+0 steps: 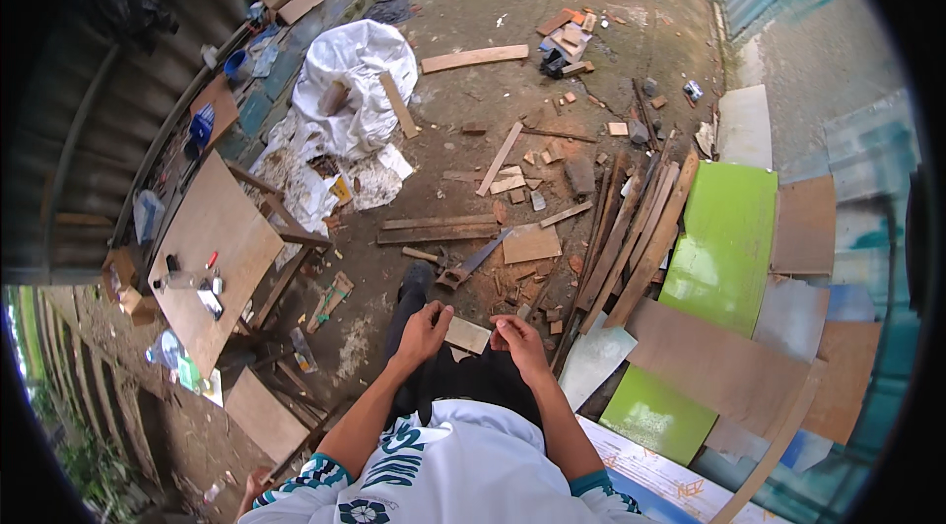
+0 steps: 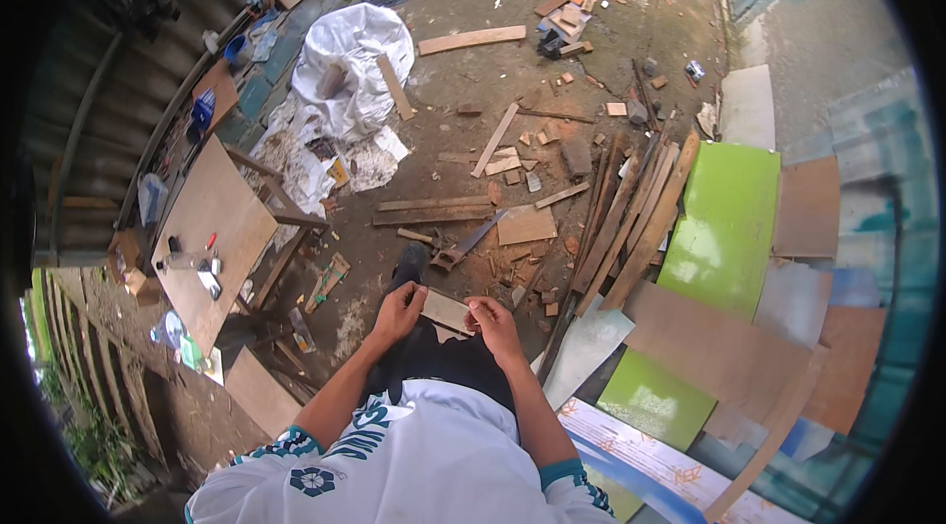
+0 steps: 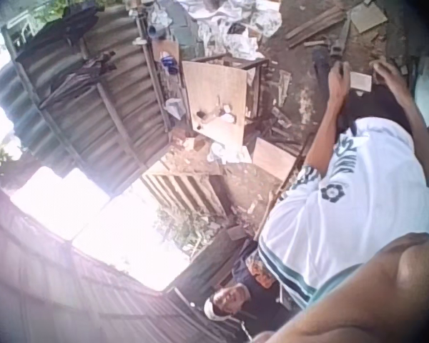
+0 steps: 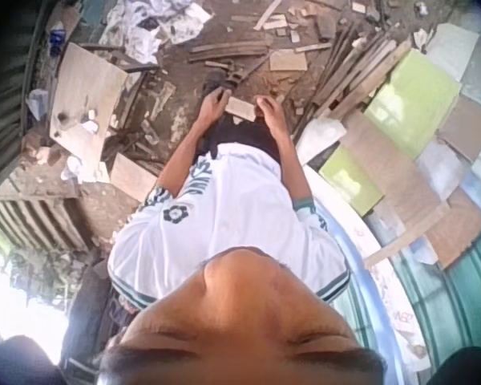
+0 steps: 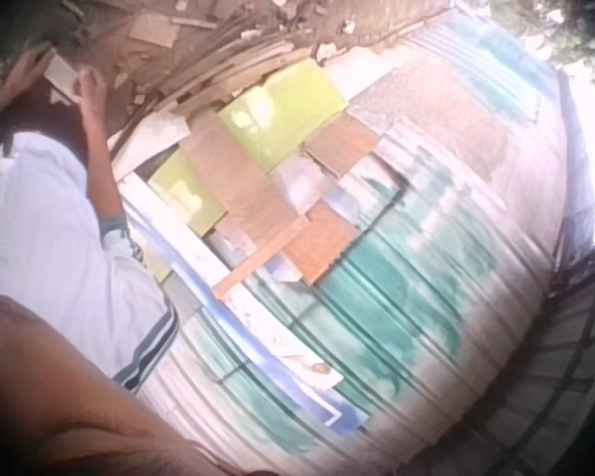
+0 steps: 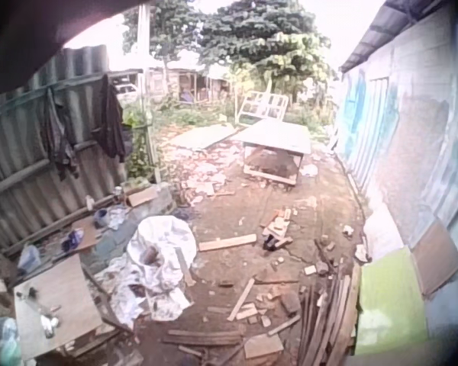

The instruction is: The person sits on the ground in a cluttered outdoor area and uses a hammer to repeatedly strike a long wooden plank. The person adjusts the plank's position and continues hammering along its length to flatten or shape it.

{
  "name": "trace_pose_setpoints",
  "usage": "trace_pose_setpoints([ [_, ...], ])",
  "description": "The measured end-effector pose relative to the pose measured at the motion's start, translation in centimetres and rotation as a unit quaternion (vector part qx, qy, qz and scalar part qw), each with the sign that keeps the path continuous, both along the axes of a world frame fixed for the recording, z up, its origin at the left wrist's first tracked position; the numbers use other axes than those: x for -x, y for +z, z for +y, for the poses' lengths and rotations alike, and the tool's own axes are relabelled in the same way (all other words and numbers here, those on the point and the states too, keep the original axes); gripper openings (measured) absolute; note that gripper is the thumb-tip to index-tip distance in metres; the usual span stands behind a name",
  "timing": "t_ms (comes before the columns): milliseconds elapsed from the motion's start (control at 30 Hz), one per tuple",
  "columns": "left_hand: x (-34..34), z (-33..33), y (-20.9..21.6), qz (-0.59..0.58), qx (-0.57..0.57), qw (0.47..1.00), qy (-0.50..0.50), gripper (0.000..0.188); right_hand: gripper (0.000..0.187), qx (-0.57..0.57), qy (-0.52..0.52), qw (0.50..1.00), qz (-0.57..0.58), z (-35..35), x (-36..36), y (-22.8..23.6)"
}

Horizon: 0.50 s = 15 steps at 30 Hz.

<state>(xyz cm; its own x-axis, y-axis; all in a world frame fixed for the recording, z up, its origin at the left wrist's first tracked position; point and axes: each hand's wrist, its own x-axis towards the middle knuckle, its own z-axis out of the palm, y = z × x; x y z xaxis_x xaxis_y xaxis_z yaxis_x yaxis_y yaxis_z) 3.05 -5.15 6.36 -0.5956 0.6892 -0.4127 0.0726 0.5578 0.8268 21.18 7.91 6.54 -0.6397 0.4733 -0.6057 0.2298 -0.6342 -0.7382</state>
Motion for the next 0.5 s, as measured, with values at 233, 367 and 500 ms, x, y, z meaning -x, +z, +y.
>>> trace_pose_setpoints([
  [233, -2.6, -3.1, 0.6, -0.071, 0.036, 0.995, 0.068, 0.049, 0.025, 0.024, 0.072, 0.996, -0.040, 2.3, 1.0, -2.2],
  [367, 0.3, -0.9, -1.3, -0.073, 0.037, 0.994, 0.072, 0.047, 0.026, 0.028, 0.028, 0.997, -0.061, 3.8, 3.5, -3.6],
  [500, 3.1, 1.4, -4.3, -0.105, 0.004, 0.994, 0.019, 0.035, 0.027, 0.035, -0.065, 0.993, -0.091, 4.9, 5.2, -4.7],
])
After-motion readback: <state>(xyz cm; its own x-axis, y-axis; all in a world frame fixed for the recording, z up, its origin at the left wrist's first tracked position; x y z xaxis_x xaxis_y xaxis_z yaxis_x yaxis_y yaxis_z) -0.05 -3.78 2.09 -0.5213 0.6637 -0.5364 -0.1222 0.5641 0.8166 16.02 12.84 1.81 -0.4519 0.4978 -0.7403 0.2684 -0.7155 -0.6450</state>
